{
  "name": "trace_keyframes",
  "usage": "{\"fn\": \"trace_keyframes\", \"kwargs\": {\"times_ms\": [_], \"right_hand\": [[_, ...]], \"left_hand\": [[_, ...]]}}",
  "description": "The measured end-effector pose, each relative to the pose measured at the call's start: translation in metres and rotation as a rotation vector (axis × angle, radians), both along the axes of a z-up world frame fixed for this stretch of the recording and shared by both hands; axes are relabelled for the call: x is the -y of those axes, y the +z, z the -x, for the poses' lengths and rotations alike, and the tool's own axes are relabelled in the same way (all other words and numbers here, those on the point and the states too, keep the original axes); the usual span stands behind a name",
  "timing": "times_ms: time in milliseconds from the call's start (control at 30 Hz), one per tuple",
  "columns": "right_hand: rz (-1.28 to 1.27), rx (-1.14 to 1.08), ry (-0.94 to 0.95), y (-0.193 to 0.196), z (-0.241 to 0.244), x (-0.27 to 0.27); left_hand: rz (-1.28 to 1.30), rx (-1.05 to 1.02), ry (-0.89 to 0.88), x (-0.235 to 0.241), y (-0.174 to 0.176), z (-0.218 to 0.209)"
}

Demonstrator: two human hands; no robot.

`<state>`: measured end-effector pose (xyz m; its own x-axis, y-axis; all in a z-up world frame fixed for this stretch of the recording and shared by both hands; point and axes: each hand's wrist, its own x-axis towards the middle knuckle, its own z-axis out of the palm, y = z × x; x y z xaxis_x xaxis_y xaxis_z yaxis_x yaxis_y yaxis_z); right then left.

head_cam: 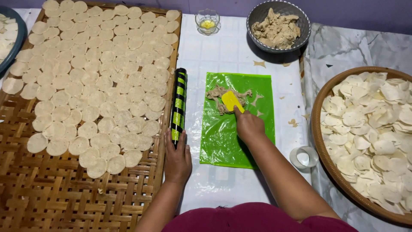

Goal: The person uses a yellow spatula to press dough into circular molds on a green mat, then transfers the formed dough circles onto a woven tray. The person also scrapes excess dough from the mat and rolls a piece of dough with a rolling pin.

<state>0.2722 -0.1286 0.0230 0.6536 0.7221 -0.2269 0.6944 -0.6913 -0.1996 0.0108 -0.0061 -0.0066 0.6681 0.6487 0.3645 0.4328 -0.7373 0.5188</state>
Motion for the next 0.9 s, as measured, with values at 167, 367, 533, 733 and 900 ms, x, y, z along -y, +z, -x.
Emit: {"fn": "trace_keyframes", "kwargs": {"times_ms": [167,367,533,733,900], "right_hand": [[-0.191,-0.275,-0.2,0.057,0.019,0.03],[-0.105,-0.29,-0.05,0.063,0.072,0.033],[-0.051,-0.292,0.114,0.023,0.057,-0.027],[-0.078,-0.421,0.019,0.011,0.043,-0.09],[-0.693,-0.778,-0.436,0.068,0.056,-0.077]], "left_hand": [[0.239,-0.038,-0.037,-0.006,0.021,0.001],[0.312,-0.175,0.028,0.0,0.049,-0.024],[0.255,-0.166,0.003,0.004,0.056,-0.053],[0.174,-0.101,-0.056,0.002,0.053,-0.064],[0.292,-0.147,-0.05,-0.008,0.059,-0.065]]}}
